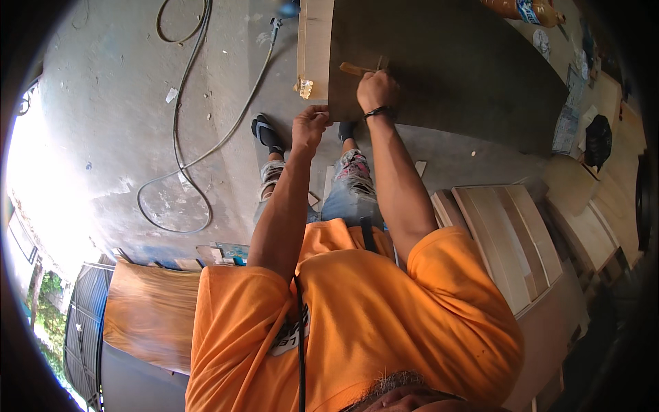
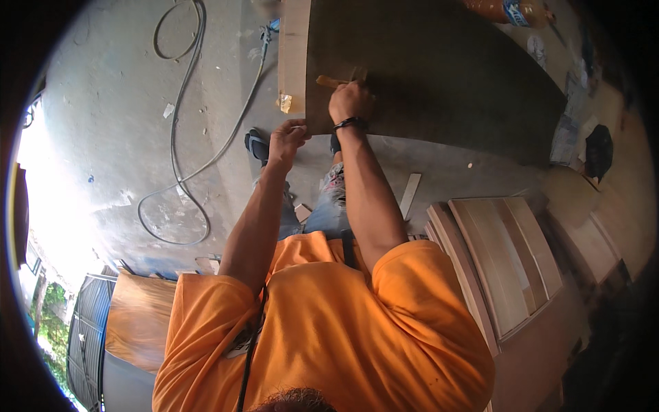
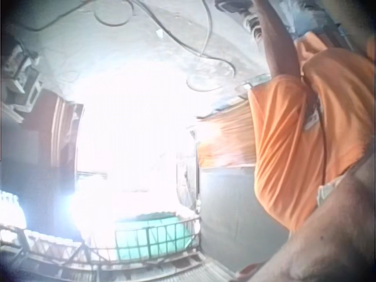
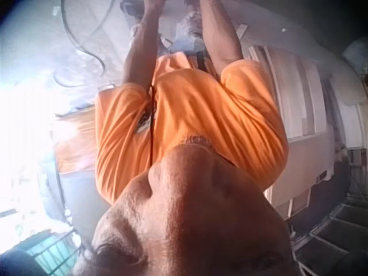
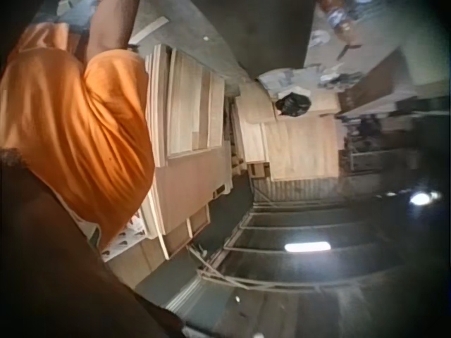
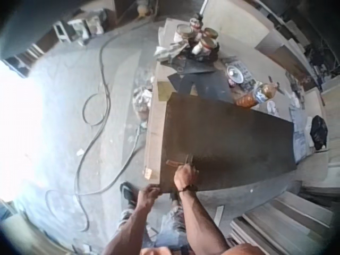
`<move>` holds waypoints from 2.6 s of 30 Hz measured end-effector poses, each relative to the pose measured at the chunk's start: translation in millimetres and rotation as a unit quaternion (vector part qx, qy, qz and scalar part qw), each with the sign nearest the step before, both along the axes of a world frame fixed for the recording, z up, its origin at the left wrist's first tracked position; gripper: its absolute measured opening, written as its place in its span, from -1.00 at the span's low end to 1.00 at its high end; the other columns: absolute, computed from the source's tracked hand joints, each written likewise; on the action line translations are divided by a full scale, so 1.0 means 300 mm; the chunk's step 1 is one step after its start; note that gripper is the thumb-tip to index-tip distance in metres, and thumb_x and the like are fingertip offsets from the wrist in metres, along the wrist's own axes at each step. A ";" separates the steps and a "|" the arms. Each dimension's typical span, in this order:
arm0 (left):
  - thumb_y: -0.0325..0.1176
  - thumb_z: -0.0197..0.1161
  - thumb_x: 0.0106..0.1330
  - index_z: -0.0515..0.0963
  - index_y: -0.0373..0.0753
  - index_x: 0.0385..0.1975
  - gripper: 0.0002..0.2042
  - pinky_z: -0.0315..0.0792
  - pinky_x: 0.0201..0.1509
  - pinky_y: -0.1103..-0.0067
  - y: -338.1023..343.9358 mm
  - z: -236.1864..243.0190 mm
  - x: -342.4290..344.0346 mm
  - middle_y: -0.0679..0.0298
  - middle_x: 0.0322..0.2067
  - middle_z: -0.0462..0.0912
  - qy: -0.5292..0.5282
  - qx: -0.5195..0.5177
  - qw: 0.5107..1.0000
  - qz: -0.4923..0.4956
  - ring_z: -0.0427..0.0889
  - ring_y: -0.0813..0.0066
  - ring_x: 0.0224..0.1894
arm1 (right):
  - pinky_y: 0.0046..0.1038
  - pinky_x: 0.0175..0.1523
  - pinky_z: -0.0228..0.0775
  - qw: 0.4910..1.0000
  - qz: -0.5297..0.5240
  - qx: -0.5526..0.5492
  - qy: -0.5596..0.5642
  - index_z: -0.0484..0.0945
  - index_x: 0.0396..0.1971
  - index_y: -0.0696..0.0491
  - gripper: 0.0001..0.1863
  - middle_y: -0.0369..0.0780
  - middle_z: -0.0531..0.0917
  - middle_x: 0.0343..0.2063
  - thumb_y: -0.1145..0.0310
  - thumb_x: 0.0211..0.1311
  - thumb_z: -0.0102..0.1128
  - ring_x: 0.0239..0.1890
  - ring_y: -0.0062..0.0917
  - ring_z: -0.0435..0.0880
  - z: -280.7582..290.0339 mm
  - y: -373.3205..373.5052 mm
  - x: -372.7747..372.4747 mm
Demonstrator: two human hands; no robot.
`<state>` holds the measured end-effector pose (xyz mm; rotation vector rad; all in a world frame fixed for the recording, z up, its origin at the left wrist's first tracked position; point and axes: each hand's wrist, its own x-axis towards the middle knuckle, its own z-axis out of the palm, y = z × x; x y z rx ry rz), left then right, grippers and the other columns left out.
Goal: The person applies a liquid finish to a large dark wood panel using a small pad. They pour the finish from a bottle onto the pad and spread it evenly across the surface. The person then moves the panel and repeats the process on a second, lighter wood panel.
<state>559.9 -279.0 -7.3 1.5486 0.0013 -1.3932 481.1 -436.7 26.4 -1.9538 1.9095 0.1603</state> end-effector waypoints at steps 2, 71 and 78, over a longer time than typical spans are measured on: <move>-0.43 0.15 0.22 0.55 -0.31 -0.25 -0.84 0.34 -0.43 0.71 -0.002 -0.027 0.000 0.34 -0.48 0.59 0.014 0.009 1.000 -0.006 0.56 0.62 -0.47 | -0.18 -0.18 0.50 0.999 0.005 -0.035 0.003 0.48 -0.37 0.26 -0.68 0.07 0.61 -0.39 0.26 0.13 -0.01 -0.31 -0.07 0.63 -0.011 0.030 0.060; -0.30 0.11 0.32 0.44 -0.24 -0.19 -0.82 0.46 -0.11 0.55 0.058 -0.096 -0.019 0.33 -0.36 0.54 0.185 -0.026 0.980 0.074 0.57 0.50 -0.32 | -0.16 -0.16 0.40 0.921 0.322 -0.090 -0.202 0.48 -0.39 0.14 -0.83 -0.03 0.58 -0.33 0.37 0.13 -0.03 -0.27 -0.07 0.54 -0.035 0.013 -0.117; -0.32 0.10 0.32 0.46 -0.28 -0.18 -0.81 0.48 -0.15 0.61 0.064 -0.100 0.003 0.33 -0.34 0.56 0.173 -0.023 0.983 0.055 0.57 0.54 -0.36 | -0.14 -0.14 0.39 0.975 0.178 -0.054 -0.123 0.52 -0.43 0.14 -0.78 0.00 0.60 -0.40 0.31 0.10 -0.02 -0.28 -0.07 0.56 -0.046 -0.072 -0.101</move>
